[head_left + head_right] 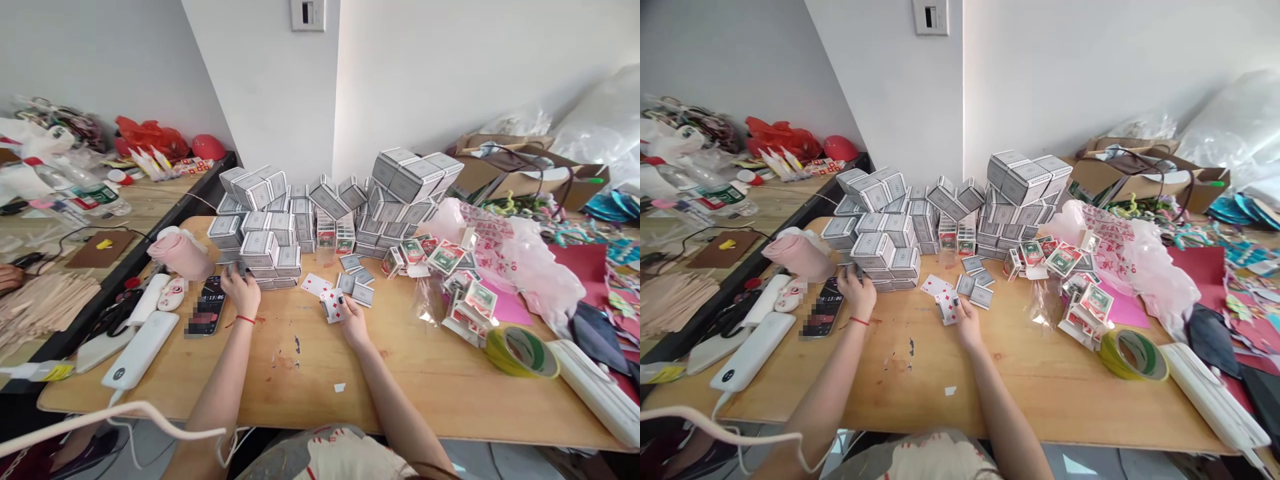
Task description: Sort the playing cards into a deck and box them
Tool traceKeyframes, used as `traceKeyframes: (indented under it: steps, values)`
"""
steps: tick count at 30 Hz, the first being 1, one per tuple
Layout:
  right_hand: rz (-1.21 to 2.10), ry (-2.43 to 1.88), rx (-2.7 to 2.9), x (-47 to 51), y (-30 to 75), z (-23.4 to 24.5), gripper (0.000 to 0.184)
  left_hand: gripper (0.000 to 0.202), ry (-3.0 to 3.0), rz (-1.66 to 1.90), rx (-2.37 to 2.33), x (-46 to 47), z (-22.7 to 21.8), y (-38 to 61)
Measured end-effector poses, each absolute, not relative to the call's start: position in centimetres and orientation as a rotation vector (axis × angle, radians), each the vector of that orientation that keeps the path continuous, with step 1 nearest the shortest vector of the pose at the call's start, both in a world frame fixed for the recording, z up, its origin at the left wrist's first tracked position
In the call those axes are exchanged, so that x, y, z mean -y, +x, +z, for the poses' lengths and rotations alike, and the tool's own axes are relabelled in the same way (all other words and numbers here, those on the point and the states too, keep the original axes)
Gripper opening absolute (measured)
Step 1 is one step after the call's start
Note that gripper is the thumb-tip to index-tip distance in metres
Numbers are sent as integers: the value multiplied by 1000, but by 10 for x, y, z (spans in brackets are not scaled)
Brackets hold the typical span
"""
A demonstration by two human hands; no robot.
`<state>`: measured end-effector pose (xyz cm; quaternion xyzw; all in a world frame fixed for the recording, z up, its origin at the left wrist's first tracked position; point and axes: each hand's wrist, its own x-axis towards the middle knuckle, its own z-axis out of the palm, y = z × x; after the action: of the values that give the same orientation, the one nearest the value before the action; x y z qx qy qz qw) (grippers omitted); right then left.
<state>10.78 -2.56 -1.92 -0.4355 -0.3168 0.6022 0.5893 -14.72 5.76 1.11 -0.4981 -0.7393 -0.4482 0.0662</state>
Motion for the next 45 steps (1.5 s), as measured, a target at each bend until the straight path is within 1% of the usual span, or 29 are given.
traceKeyframes:
  steps: [5, 8, 10, 12, 14, 15, 17, 20, 22, 25, 27, 34, 38, 42, 45]
  values:
    - [1375, -1029, 769, 26, 108, -21, 33, 36, -1572, -1337, 2176, -49, 15, -136]
    - [1320, -1055, 796, 26, 108, -21, 32, 36, -1456, -1438, 2081, -37, 23, -124]
    - [1289, -1077, 824, 27, 107, -19, 32, 30, -1425, -1537, 1977, -24, 28, -112]
    - [1261, -1109, 873, 27, 107, -17, 32, 23, -1579, -1615, 1836, -11, 30, -98]
    - [1228, -1142, 940, 28, 107, -14, 33, 18, -1945, -1633, 1682, 0, 33, -81]
    - [1211, -1153, 973, 29, 107, -12, 33, 18, -2188, -1595, 1614, 4, 35, -72]
    - [1199, -1156, 1031, 30, 107, -10, 31, 25, -2607, -1445, 1525, 9, 40, -54]
    - [1285, -1123, 1050, 31, 106, -12, 24, 38, -2886, -1238, 1554, 10, 47, -31]
    - [1318, -1119, 1038, 32, 105, -15, 23, 36, -2982, -1137, 1631, 8, 50, -20]
    - [1261, -1160, 1042, 32, 105, -19, 27, 25, -3106, -1006, 1823, 3, 50, -13]
    - [1235, -1168, 1061, 31, 105, -18, 28, 22, -3158, -1001, 1896, -1, 49, -13]
    - [1214, -1189, 1094, 25, 106, -10, 30, 27, -3133, -1264, 2029, -11, 34, -14]
    - [1390, -1075, 1039, 21, 112, -9, 22, 28, -3002, -1396, 2201, -17, 20, -9]
    - [1535, -954, 837, 13, 118, -10, 25, 37, -2963, -1833, 2203, -29, 11, -3]
    - [1428, -912, 618, -1, 120, -13, 24, 46, -2887, -2183, 2241, -38, 6, 5]
